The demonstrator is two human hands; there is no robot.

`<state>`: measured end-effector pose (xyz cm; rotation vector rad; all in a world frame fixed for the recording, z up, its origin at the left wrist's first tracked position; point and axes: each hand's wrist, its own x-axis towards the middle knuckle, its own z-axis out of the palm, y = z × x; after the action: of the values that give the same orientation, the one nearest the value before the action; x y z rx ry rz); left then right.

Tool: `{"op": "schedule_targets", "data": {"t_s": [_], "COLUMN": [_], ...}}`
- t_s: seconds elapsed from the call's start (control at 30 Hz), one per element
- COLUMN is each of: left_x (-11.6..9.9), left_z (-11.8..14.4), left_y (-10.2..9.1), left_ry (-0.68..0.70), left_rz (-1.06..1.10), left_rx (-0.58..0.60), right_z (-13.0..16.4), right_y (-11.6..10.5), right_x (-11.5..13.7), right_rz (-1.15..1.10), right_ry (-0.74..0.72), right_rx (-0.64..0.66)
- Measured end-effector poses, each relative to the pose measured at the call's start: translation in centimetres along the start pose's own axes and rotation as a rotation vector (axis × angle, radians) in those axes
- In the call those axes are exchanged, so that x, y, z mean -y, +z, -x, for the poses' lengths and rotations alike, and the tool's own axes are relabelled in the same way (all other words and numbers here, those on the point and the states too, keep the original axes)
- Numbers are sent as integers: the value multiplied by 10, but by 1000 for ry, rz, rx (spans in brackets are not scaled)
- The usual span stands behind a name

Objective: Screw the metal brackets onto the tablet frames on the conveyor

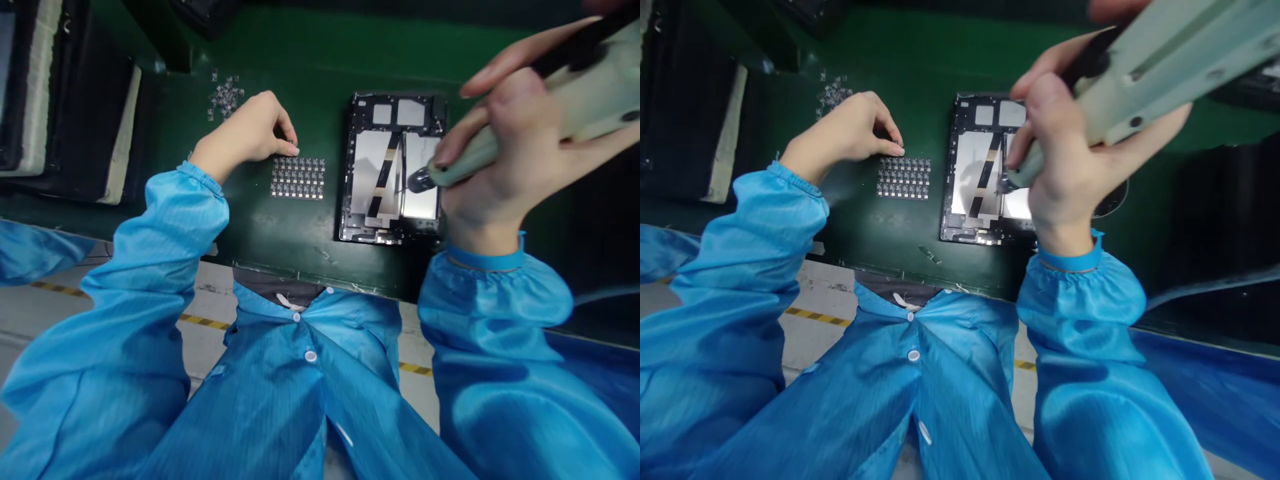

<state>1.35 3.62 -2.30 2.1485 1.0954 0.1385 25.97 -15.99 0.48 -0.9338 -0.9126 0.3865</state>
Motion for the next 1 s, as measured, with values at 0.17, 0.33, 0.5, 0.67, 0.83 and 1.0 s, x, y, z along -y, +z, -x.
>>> {"op": "schedule_targets", "data": {"t_s": [0.17, 0.33, 0.5, 0.67, 0.83, 1.0], "left_x": [-30, -71, -78, -75, -75, -70], "left_z": [42, 83, 82, 81, 83, 78], "left_y": [31, 81, 102, 99, 103, 112], "left_ry": [159, 168, 194, 224, 234, 239], "left_rz": [18, 544, 443, 328, 275, 321], "left_rx": [-302, -109, -85, -111, -148, -160], "right_z": [14, 14, 13, 11, 10, 13], "right_y": [46, 60, 55, 48, 53, 67], "right_x": [4, -3, -9, -17, -29, -25], "right_rz": [-108, -186, -98, -91, -215, -283], "right_ry": [-74, -173, -174, -320, -318, -321], "right_rx": [220, 220, 185, 242, 272, 177]}}
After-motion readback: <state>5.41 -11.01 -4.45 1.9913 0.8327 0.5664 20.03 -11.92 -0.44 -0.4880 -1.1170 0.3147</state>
